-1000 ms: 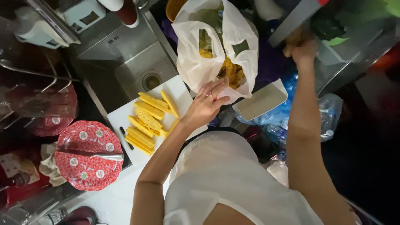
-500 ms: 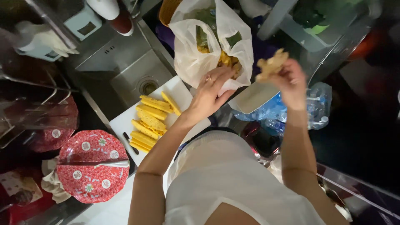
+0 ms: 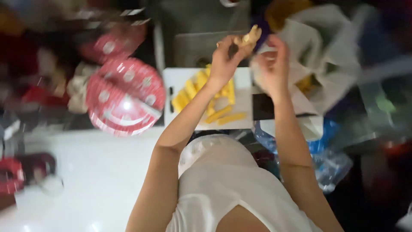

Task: Cutting a pineapple into slices and peeling/cutting ginger.

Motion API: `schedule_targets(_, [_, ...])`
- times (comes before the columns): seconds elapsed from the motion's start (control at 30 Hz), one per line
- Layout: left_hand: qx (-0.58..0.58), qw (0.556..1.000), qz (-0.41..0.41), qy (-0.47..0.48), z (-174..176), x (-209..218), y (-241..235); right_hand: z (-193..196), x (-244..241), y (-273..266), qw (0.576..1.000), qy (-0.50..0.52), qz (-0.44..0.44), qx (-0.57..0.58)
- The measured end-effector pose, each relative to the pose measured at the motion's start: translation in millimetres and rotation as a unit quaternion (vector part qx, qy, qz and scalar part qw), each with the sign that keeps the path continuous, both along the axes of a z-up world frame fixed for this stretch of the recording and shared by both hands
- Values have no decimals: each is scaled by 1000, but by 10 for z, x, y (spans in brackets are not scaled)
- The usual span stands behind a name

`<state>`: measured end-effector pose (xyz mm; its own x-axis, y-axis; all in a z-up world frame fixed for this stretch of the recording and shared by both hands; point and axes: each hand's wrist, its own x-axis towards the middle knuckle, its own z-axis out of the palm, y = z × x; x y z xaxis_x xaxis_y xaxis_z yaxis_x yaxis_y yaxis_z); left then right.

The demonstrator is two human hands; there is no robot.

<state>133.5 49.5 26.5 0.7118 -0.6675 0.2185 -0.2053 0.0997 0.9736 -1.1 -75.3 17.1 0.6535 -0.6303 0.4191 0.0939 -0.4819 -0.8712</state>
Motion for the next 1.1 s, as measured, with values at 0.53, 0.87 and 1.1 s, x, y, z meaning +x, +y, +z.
schedule_targets(0.53, [-53, 947, 286, -136, 173, 797, 2154, -2369, 2182, 2766, 908, 104, 378, -148])
schedule_targets(0.87, [-71, 962, 263, -32, -48, 928, 2522, -1528, 2001, 2660, 906, 254, 334, -50])
schedule_targets(1.1, [-101, 987, 127, -14, -105, 1061, 2445, -656, 1229, 1577, 936, 182, 212, 216])
